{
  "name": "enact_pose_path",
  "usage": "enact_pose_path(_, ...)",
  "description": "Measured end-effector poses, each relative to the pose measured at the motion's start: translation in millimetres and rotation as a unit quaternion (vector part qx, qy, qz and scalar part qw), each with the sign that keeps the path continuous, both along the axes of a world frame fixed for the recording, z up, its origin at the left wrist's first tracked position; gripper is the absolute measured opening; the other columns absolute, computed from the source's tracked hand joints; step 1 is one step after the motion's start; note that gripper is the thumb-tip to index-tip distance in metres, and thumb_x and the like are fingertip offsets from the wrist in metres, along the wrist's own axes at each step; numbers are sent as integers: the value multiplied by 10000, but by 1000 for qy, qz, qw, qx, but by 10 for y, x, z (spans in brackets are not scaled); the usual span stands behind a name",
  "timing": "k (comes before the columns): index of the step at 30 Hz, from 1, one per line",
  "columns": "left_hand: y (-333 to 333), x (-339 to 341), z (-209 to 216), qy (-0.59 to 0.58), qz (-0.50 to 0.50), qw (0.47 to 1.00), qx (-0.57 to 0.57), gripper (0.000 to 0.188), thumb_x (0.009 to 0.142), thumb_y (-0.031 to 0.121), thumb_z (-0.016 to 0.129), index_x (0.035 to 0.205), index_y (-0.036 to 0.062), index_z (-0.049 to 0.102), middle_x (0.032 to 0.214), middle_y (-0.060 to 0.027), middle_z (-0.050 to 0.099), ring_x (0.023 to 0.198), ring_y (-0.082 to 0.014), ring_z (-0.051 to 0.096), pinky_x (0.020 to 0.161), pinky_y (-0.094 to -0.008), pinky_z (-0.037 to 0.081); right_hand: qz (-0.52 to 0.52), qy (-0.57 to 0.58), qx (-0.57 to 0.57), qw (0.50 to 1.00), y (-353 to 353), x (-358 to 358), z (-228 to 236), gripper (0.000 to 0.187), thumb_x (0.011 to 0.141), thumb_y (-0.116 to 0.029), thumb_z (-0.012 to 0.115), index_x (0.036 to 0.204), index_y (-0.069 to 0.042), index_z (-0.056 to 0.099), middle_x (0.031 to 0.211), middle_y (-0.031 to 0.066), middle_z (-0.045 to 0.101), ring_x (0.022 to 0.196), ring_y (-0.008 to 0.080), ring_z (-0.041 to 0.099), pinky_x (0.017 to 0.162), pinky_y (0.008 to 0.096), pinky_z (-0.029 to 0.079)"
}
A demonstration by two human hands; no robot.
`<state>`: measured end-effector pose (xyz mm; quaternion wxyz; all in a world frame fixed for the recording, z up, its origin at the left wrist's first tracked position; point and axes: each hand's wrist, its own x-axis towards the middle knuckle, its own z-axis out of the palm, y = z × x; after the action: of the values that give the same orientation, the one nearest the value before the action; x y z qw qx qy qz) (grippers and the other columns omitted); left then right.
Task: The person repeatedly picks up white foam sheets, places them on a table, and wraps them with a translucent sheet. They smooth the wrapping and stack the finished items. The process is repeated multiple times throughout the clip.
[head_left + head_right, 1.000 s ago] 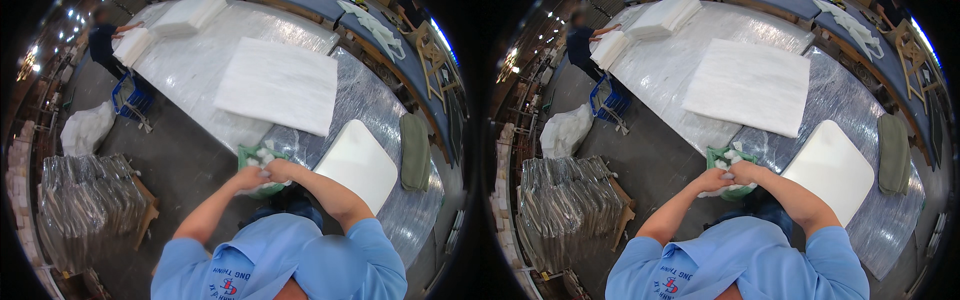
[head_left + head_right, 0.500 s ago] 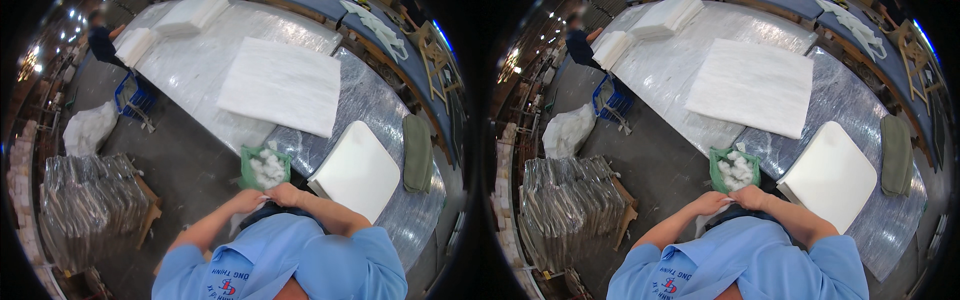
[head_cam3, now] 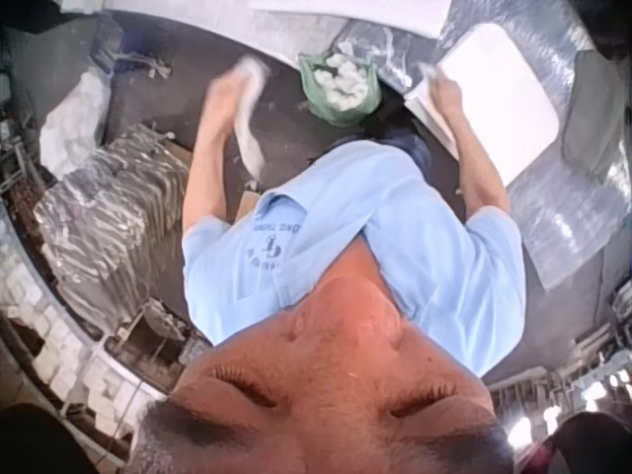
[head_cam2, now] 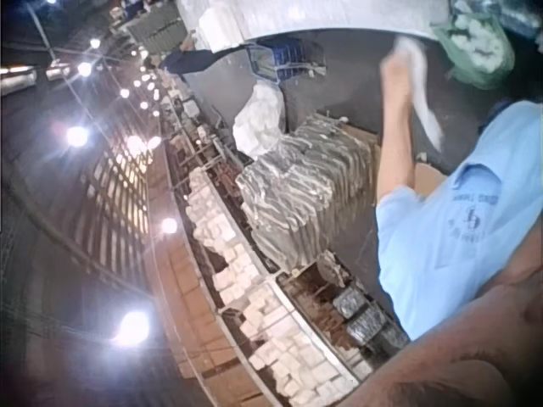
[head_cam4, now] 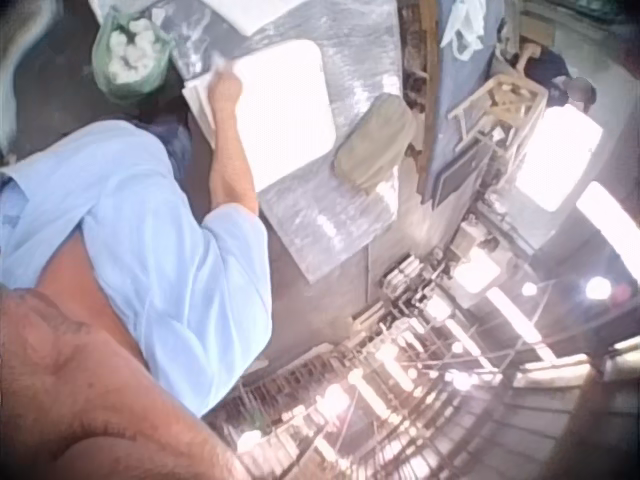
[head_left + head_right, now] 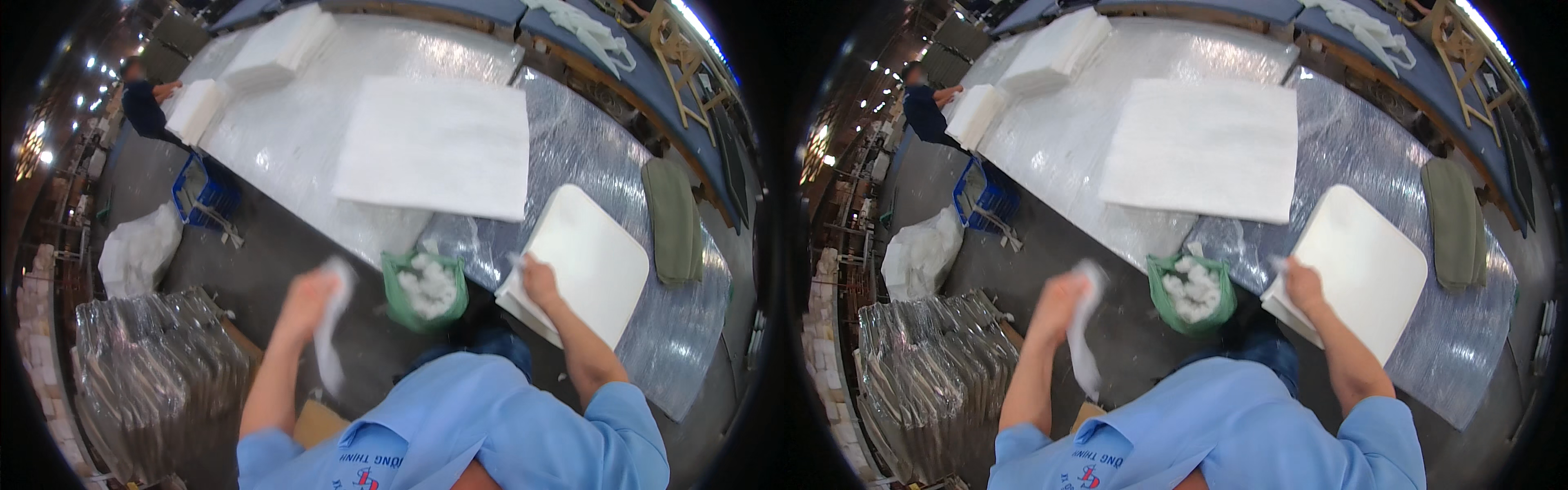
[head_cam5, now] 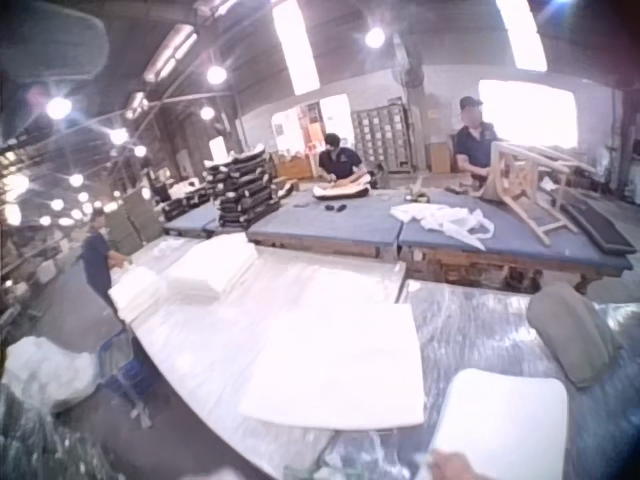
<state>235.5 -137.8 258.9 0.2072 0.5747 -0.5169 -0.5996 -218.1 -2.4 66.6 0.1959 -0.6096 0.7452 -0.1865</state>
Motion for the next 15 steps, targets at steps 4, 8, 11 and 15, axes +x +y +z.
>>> enact_pose_path(4,-645,-532,-164,172,309,906,-232,315,1067,177,553,1286,-50,567,1145,-103,661,999,-153,631,852,-292,517,-122,-118,-45,984,-47,-18,401,160,1005,-207,559,979,-51,580,772,249,651,756,459,655,660,498,498)
enact_pose_path(8,-831,-1093,-886,-37,287,865,-411,366,1058,190,574,1334,-49,555,1297,-206,635,1149,-298,632,1007,-384,493,-171,-161,-38,971,303,128,446,176,997,-204,587,968,-31,602,747,246,636,723,453,645,637,474,480)
enact_pose_path(11,-515,-1237,-1656,-142,80,891,-424,374,1014,199,596,1291,-53,602,1282,-260,639,1190,-424,595,1051,-442,461,-230,-161,-41,959,722,72,484,179,1006,-196,600,1018,-22,640,680,168,610,624,261,618,606,396,464)
enact_pose_path(15,41,-1130,-2426,-260,-350,849,-299,354,866,61,583,1201,91,693,1220,-174,682,1176,-370,618,1033,-459,482,-353,-155,-67,920,1456,-242,453,196,1023,-184,601,1011,3,660,691,33,601,640,93,520,591,312,435)
